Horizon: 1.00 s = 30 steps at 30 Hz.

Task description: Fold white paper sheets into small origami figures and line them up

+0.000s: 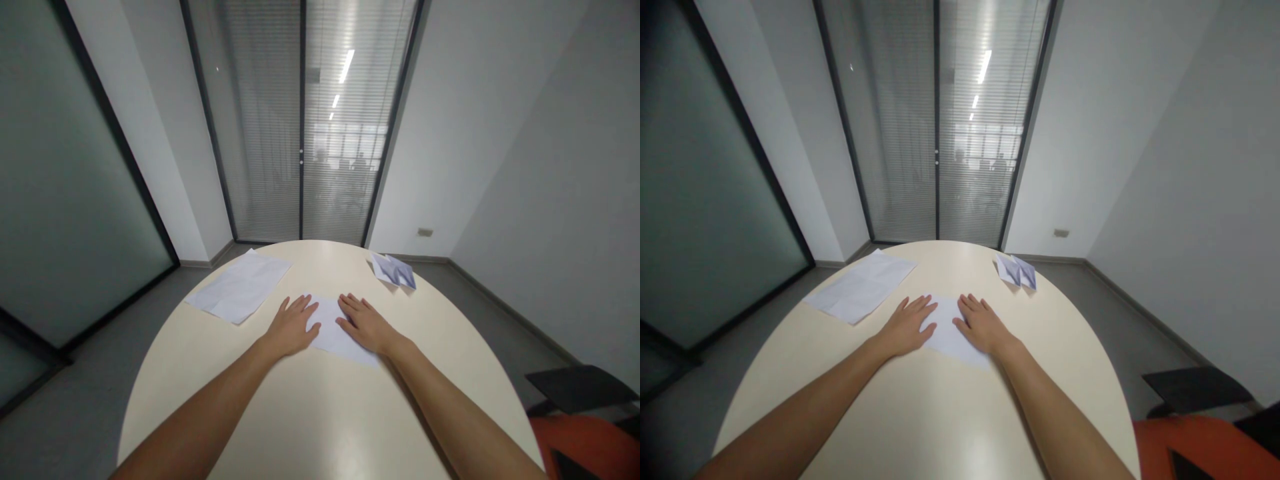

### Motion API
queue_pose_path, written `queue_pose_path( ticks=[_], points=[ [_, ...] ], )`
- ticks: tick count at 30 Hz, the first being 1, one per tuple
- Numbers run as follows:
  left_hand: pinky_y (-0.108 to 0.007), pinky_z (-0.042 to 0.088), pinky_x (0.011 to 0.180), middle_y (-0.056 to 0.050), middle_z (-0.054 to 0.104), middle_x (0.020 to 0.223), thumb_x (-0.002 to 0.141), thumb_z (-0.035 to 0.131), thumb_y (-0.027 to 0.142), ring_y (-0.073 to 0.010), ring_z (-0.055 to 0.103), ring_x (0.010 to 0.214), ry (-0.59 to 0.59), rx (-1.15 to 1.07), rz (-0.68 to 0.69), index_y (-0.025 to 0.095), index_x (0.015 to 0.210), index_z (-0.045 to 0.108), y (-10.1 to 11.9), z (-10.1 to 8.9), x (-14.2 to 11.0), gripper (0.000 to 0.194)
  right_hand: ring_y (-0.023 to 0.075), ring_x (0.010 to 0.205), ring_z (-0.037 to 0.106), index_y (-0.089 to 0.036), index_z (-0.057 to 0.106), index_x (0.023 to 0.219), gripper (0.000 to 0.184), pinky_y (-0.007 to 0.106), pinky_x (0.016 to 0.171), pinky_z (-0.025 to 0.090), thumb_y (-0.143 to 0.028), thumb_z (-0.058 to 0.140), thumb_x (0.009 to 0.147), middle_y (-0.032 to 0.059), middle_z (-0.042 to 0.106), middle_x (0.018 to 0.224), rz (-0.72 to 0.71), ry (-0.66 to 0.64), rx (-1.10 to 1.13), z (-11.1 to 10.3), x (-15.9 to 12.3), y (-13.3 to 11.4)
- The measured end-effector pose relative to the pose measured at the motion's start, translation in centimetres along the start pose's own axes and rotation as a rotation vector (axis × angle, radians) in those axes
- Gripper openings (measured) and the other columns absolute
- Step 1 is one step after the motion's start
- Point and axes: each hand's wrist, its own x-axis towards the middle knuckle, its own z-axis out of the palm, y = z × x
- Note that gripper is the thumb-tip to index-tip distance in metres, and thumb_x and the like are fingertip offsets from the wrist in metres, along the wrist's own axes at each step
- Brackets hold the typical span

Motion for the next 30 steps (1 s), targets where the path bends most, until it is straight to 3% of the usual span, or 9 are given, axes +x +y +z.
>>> queue_pose_path(
  ticks=[3, 6, 9, 13, 20, 27, 30],
  points=[
    [-0.055, 0.016, 0.121, -0.015, 0.040, 0.156, 0.098, 0.039, 0.049, -0.0312, 0.035, 0.146, 0.058, 0.062, -0.087, 0.018, 0.146, 0.048, 0.1, 0.1, 0.0, 0.057, 0.0281, 0.148, 0.032, -0.012, 0.048, 0.148, 0.060, 0.047, 0.121, 0.027, -0.050, 0.032, 0.103, 0.0145, 0.040, 0.157, -0.148, 0.058, 0.052, -0.3, 0.0, 0.0],
    [-0.055, 0.019, 0.120, -0.019, 0.042, 0.155, 0.098, 0.038, 0.052, -0.0344, 0.037, 0.144, 0.074, 0.084, -0.136, 0.014, 0.146, 0.048, 0.2, 0.0, -0.1, 0.062, 0.0280, 0.146, 0.035, -0.016, 0.048, 0.149, 0.062, 0.047, 0.121, 0.028, -0.054, 0.036, 0.101, 0.0134, 0.040, 0.157, -0.217, 0.018, 0.099, -0.1, 0.0, -0.5],
    [-0.054, 0.020, 0.120, -0.018, 0.039, 0.157, 0.097, 0.040, 0.053, -0.0366, 0.033, 0.146, 0.052, 0.067, -0.147, 0.016, 0.149, 0.045, 0.3, -0.1, -0.2, 0.064, 0.0323, 0.149, 0.028, -0.020, 0.042, 0.153, 0.067, 0.054, 0.121, 0.022, -0.060, 0.040, 0.099, 0.0121, 0.031, 0.161, -0.158, -0.033, 0.084, 0.3, 0.0, -0.7],
    [-0.055, 0.019, 0.119, -0.017, 0.032, 0.161, 0.097, 0.039, 0.056, -0.0381, 0.026, 0.149, 0.021, 0.032, -0.165, 0.019, 0.152, 0.040, 0.0, 0.1, -0.1, 0.065, 0.0315, 0.151, 0.023, -0.021, 0.036, 0.155, 0.072, 0.054, 0.122, 0.018, -0.064, 0.036, 0.098, 0.0112, 0.026, 0.162, -0.073, -0.063, 0.061, 0.6, 0.0, 0.2],
    [-0.053, 0.017, 0.122, -0.014, 0.034, 0.160, 0.095, 0.043, 0.060, -0.0314, 0.024, 0.151, 0.042, -0.045, -0.205, 0.017, 0.149, 0.042, -0.6, 0.8, 0.4, 0.069, 0.0306, 0.150, 0.025, -0.019, 0.037, 0.155, 0.068, 0.052, 0.121, 0.020, -0.060, 0.030, 0.101, 0.0125, 0.030, 0.162, -0.058, -0.021, 0.042, 0.7, 0.0, 1.6],
    [-0.050, 0.025, 0.120, -0.013, 0.047, 0.153, 0.097, 0.045, 0.044, -0.0287, 0.040, 0.143, 0.107, -0.056, -0.194, 0.017, 0.143, 0.048, -0.8, 0.6, 0.5, 0.054, 0.0322, 0.150, 0.026, -0.020, 0.036, 0.155, 0.062, 0.058, 0.119, 0.021, -0.052, 0.025, 0.103, 0.0115, 0.031, 0.162, -0.003, -0.042, 0.005, 0.2, -0.2, 1.3],
    [-0.048, 0.029, 0.118, -0.012, 0.056, 0.143, 0.094, 0.050, 0.043, -0.0290, 0.048, 0.133, 0.146, -0.030, -0.154, 0.019, 0.135, 0.057, -0.8, 0.1, 0.4, 0.049, 0.0326, 0.145, 0.036, -0.020, 0.046, 0.150, 0.057, 0.058, 0.117, 0.025, -0.048, 0.033, 0.101, 0.0135, 0.042, 0.156, 0.003, 0.007, -0.004, -0.3, -0.1, 1.2]
  ],
)
